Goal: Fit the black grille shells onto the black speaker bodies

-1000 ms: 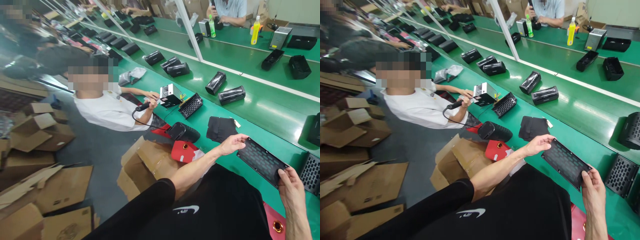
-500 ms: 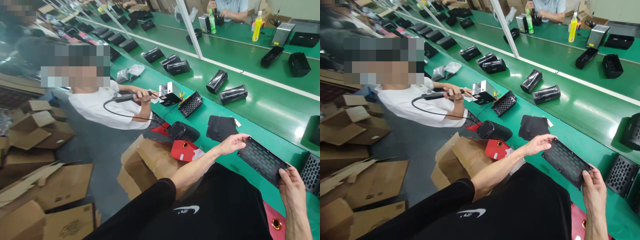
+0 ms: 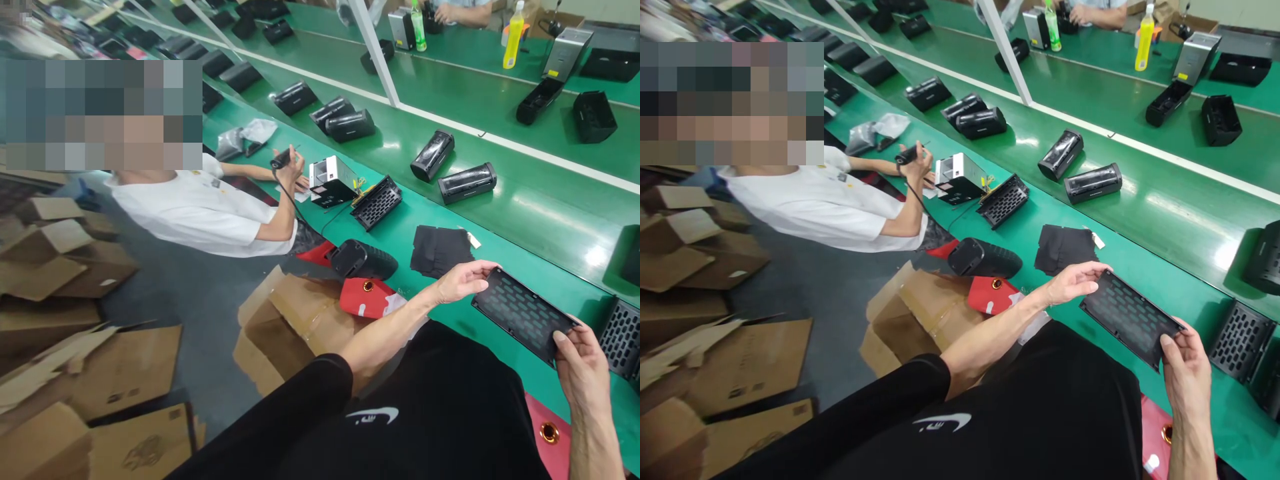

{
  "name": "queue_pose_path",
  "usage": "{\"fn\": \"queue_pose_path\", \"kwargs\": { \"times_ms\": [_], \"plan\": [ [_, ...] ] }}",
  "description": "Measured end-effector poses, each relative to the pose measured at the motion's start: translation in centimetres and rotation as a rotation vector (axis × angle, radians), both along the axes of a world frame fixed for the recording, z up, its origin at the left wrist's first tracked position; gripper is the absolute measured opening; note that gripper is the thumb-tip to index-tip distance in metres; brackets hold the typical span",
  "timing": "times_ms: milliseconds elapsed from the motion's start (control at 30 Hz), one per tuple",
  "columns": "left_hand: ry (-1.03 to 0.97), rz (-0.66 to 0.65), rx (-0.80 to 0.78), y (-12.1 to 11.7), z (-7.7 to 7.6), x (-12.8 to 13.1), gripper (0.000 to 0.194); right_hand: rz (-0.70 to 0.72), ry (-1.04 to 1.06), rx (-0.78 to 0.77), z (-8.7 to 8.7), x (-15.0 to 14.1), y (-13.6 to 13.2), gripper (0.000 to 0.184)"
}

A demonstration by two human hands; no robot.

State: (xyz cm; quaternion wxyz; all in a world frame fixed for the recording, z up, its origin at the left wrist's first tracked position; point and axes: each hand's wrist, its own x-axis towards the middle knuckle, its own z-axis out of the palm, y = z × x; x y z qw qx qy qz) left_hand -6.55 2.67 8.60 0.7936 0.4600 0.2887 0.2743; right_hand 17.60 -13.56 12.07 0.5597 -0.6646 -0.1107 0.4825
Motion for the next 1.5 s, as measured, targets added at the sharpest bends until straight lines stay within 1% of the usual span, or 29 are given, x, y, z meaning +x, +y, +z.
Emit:
{"fn": "queue_pose_path", "kwargs": {
  "times_ms": [67, 200, 267, 367, 567, 700, 767, 933, 1067, 1267, 1433, 1500],
  "plan": [
    [0.022, 0.007, 0.019, 0.1, 0.2, -0.1, 0.066, 0.040, 0.022, -0.003, 0.2, 0.2, 0.1, 0.060],
    [0.020, 0.009, 0.043, 0.2, 0.4, -0.1, 0.065, 0.158, 0.099, -0.052, 0.4, 0.6, 0.1, 0.049],
    [0.016, 0.006, 0.044, 0.1, 0.3, -0.1, 0.065, 0.208, 0.098, -0.079, 0.3, 0.7, 0.0, 0.049],
    [0.017, 0.012, 0.051, 0.1, 0.3, 0.0, 0.063, 0.235, 0.081, -0.092, 0.1, 0.9, 0.0, 0.051],
    [0.018, 0.009, 0.046, 0.3, 0.3, 0.0, 0.065, 0.193, 0.094, -0.066, -0.1, 1.6, 0.1, 0.053],
    [0.024, -0.005, 0.031, 0.3, 0.4, 0.0, 0.066, 0.247, 0.078, -0.077, -0.2, 1.8, 0.2, 0.056],
    [0.019, -0.009, 0.018, 0.3, 0.4, 0.0, 0.067, 0.251, 0.078, -0.082, -0.2, 1.8, 0.2, 0.058],
    [0.006, -0.001, -0.011, 0.3, 0.3, 0.3, 0.069, 0.184, 0.086, -0.112, 0.0, 1.7, 0.0, 0.056],
    [0.016, 0.002, -0.032, 0.1, 0.1, 0.4, 0.069, 0.204, 0.072, -0.154, 0.0, 1.5, -0.2, 0.061],
    [0.001, -0.028, -0.055, 0.0, -0.1, 0.7, 0.068, 0.184, 0.105, -0.172, 0.1, 1.3, -0.4, 0.067],
    [-0.005, -0.029, -0.064, 0.0, -0.5, 0.8, 0.071, 0.154, 0.132, -0.179, -0.4, 1.5, -0.8, 0.068],
    [-0.005, -0.032, -0.073, 0.0, -0.6, 0.7, 0.072, 0.121, 0.145, -0.177, -0.7, 1.5, -0.9, 0.066]
  ]
}}
